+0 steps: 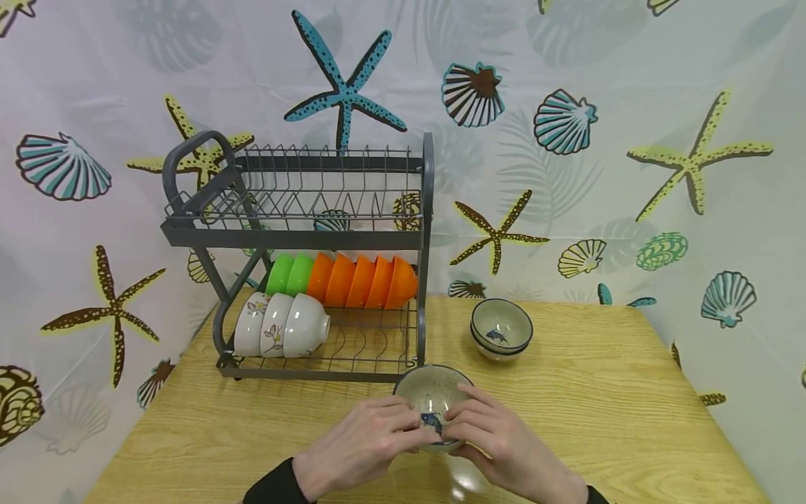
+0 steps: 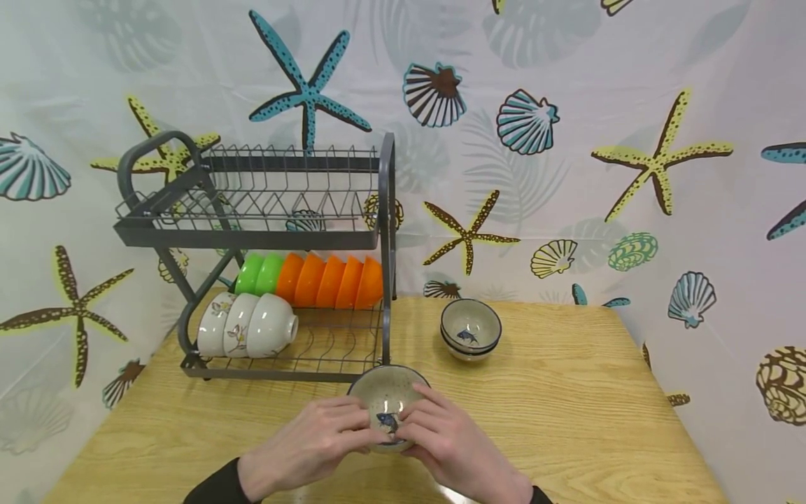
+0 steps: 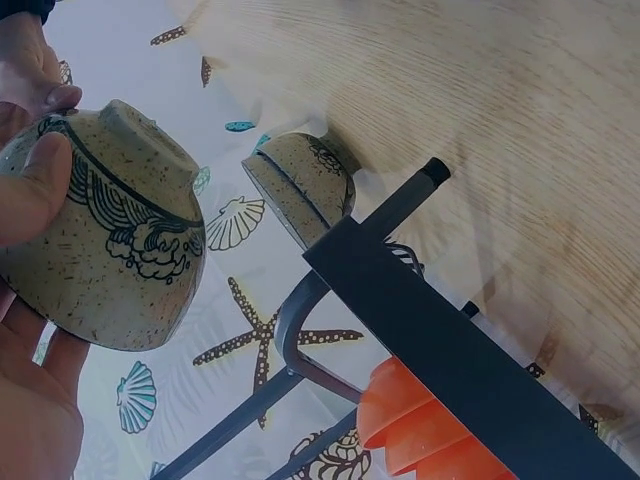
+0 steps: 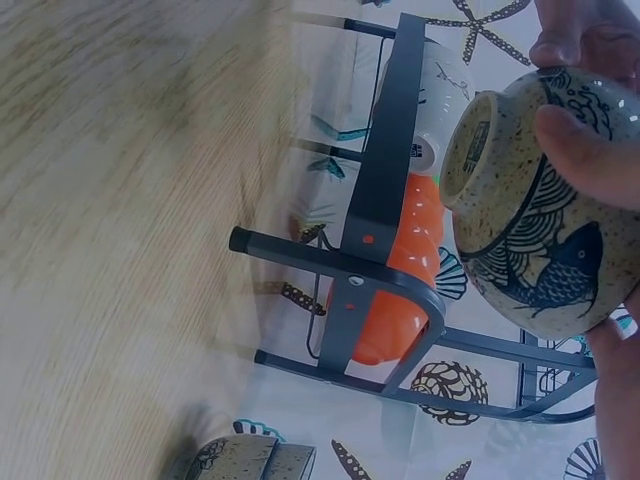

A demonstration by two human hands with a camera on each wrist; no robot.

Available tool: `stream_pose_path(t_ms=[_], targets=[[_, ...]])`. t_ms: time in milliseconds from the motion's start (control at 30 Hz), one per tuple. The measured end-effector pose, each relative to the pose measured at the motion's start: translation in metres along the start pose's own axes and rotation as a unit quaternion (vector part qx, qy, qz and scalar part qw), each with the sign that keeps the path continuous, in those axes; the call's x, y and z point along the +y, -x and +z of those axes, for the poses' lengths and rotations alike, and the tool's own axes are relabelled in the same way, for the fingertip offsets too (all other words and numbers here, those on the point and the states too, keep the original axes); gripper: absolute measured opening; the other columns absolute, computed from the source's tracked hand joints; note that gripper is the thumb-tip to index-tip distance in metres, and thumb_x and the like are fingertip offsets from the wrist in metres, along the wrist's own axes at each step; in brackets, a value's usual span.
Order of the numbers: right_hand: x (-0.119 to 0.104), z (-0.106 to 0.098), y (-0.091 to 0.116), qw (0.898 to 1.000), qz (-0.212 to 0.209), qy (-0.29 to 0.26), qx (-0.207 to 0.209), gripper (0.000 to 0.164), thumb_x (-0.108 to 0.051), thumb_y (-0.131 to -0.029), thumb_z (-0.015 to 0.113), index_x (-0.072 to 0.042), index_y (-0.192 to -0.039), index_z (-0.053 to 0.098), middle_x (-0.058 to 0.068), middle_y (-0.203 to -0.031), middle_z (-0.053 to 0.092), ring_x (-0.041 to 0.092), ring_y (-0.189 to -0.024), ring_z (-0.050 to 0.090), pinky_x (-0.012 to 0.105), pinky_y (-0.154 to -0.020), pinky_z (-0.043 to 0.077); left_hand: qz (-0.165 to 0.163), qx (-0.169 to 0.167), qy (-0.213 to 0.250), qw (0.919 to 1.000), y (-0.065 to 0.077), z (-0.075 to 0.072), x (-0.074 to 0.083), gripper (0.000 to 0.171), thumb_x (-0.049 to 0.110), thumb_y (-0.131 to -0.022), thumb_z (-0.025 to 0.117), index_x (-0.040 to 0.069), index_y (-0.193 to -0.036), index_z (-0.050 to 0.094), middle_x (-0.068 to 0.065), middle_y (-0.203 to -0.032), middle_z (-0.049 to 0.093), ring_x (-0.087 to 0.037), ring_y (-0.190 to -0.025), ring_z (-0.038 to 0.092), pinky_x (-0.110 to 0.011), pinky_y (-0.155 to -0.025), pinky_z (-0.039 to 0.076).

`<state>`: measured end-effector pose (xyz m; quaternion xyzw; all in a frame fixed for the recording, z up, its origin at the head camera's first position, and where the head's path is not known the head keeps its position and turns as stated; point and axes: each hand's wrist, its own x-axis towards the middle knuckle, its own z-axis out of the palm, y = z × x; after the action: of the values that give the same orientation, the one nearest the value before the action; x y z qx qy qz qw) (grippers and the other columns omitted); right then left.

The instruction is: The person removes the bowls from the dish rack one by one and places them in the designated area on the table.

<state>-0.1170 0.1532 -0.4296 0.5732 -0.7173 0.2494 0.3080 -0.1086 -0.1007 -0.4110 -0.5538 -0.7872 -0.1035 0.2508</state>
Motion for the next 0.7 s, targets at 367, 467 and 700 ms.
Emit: stream_pose_path(t_ms=[367,467,700], targets=[[-0.001,0.001,0.006,0.999,-0.014,0.034,-0.021,0.008,-0.01,-0.085,0.074,-0.014,-0.09,0.069,-0.011,-0.08,0.066,0.006,-0.075,0.057,0.022,-0.076,0.049,0.023,-0.007,-0.043,0.9988,0.0,0.005,0.001,0.04,0.006,-0.08,0.075,0.027,-0.113,0.072,0.014,-0.095,0.067,-0.002,-0.095,0.062,-0.016,-0.093,0.052],[0.0,0.001,0.006,0.999,-0.018,0.038,-0.02,0.008,-0.011,-0.095,0.065,-0.015,-0.089,0.069,-0.011,-0.08,0.065,0.006,-0.075,0.057,0.022,-0.075,0.049,0.017,-0.012,-0.036,0.9991,-0.001,0.007,0.002,0.033,0.01,-0.085,0.073,0.027,-0.113,0.073,0.014,-0.096,0.068,-0.003,-0.097,0.063,-0.018,-0.096,0.052],[0.001,0.0,0.011,0.998,-0.014,0.046,-0.028,0.025,-0.016,-0.105,0.05,-0.016,-0.088,0.068,-0.012,-0.079,0.064,0.006,-0.076,0.057,0.022,-0.078,0.05,0.008,-0.011,-0.031,0.9994,-0.002,0.011,0.004,0.033,0.014,-0.087,0.075,0.028,-0.117,0.071,0.015,-0.102,0.071,-0.004,-0.103,0.064,-0.023,-0.103,0.05]])
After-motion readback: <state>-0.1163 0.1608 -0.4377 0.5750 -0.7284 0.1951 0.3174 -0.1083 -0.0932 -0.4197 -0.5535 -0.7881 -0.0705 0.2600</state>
